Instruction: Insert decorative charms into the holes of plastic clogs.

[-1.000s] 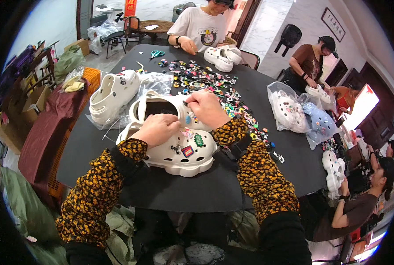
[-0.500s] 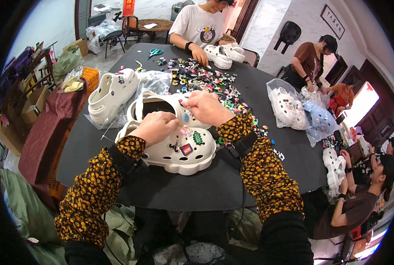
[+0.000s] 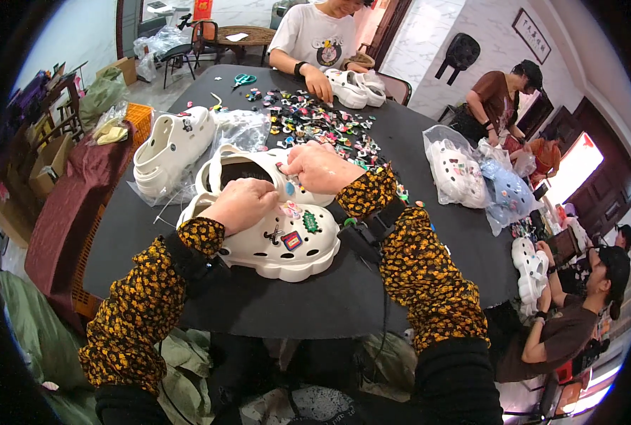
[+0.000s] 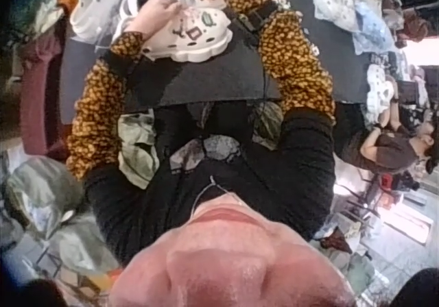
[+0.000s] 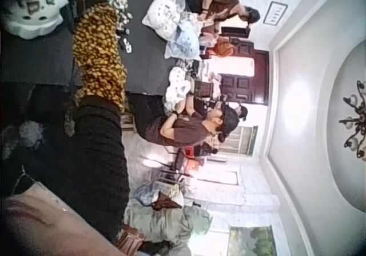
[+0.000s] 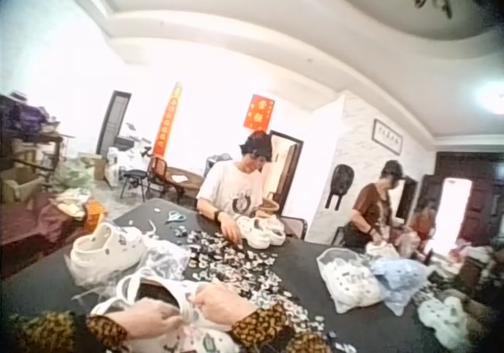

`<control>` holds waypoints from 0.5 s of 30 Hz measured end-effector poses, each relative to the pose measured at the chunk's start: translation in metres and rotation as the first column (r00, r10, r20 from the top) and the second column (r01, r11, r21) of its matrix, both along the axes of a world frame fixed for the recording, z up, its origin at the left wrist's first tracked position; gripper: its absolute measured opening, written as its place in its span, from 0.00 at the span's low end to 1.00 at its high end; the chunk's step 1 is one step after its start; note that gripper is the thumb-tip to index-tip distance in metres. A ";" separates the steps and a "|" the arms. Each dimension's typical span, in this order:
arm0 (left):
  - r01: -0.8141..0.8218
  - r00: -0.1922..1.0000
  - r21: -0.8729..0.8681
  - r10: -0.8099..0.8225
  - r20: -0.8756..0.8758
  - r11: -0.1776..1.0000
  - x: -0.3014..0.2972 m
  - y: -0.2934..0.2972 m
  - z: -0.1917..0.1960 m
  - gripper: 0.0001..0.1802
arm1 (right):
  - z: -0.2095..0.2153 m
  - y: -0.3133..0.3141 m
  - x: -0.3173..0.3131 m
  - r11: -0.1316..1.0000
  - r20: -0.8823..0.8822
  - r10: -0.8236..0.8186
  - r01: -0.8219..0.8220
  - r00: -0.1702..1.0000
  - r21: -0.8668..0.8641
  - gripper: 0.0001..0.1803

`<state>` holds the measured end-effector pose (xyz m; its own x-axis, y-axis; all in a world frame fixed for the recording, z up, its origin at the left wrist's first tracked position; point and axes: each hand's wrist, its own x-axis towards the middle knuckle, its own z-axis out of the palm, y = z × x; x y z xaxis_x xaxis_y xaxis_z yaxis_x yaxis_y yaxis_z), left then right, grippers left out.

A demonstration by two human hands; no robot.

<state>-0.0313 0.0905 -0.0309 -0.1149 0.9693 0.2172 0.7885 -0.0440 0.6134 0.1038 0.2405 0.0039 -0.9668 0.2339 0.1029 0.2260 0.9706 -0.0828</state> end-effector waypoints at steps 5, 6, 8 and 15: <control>0.000 1.000 0.029 0.000 -0.012 1.000 -0.001 -0.001 -0.002 0.17 | 0.005 -0.006 -0.003 1.000 0.082 0.019 -0.021 0.996 0.020 0.12; -0.005 1.000 0.026 0.005 -0.008 1.000 -0.001 -0.002 -0.002 0.17 | 0.001 -0.003 -0.006 0.997 0.094 0.042 -0.048 0.995 0.054 0.12; -0.001 0.999 0.044 0.003 -0.034 0.999 -0.001 -0.001 -0.001 0.17 | -0.001 -0.002 -0.009 0.997 0.122 0.028 -0.036 0.992 0.067 0.12; 0.025 1.000 0.008 -0.025 0.003 1.000 -0.003 0.000 0.001 0.15 | -0.010 0.008 -0.022 1.000 0.107 -0.021 0.020 0.994 0.014 0.09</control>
